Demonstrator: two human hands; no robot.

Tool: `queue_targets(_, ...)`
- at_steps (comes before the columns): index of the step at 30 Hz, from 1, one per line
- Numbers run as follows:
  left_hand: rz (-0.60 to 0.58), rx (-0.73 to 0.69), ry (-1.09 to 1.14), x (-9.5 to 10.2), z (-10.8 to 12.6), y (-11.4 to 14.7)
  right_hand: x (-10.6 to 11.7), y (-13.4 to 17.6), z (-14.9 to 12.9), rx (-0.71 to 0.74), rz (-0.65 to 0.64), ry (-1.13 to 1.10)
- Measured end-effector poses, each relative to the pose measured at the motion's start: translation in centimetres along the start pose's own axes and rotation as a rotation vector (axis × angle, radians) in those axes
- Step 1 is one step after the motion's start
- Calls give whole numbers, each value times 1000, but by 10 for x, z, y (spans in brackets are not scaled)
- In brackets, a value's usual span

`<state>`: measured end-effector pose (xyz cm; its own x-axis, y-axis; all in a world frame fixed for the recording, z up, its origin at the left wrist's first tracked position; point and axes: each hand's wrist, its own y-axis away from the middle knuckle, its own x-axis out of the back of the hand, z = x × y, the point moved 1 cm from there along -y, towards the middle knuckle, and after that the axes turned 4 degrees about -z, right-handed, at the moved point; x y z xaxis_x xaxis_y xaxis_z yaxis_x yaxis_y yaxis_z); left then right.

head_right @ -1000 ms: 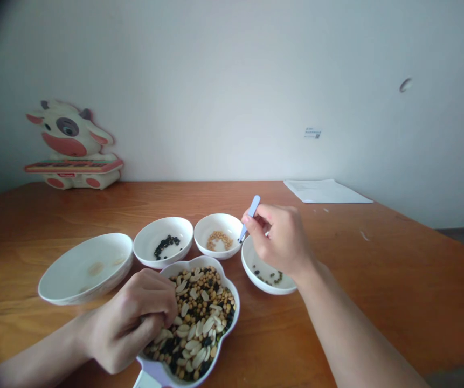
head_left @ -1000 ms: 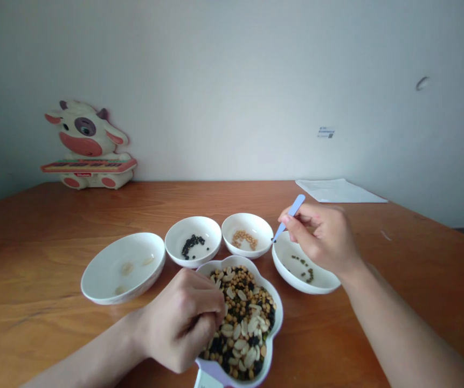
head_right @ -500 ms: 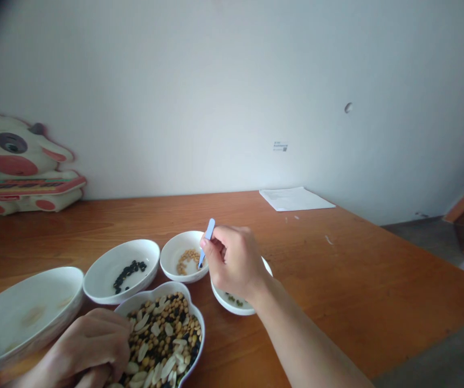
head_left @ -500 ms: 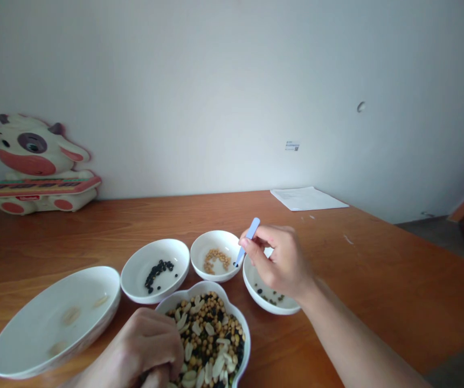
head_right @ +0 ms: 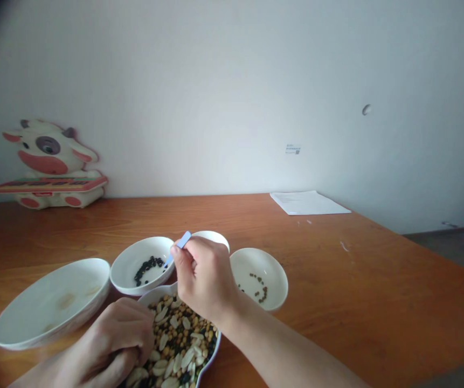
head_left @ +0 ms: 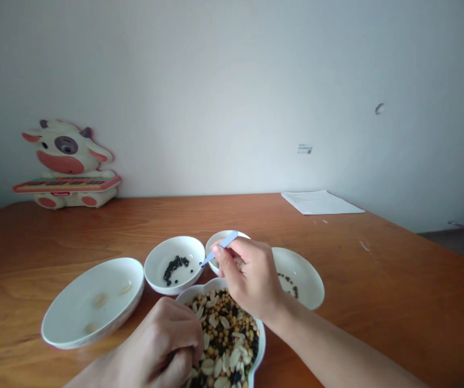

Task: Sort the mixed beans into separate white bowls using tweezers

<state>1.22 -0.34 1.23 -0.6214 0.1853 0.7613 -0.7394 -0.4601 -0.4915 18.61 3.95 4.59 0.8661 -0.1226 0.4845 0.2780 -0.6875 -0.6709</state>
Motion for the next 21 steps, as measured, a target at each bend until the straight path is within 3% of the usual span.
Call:
queue_targets(3, 7, -2, 4, 2, 3, 0, -15, -9, -9, 18, -67, 12)
queue_targets(6, 5, 12, 22, 3, 3, 3, -14, -16, -13, -2, -129, 27)
queue_targets(11, 34, -15, 4, 5, 3, 7, 33, -8, -3, -76, -72, 33)
queue_targets(16, 84, -41, -23, 11, 9, 4, 90, 28, 22, -224, -72, 56)
queue_targets(21, 89, -55, -8, 9, 8, 0, 107, 64, 39, -307, -173, 175)
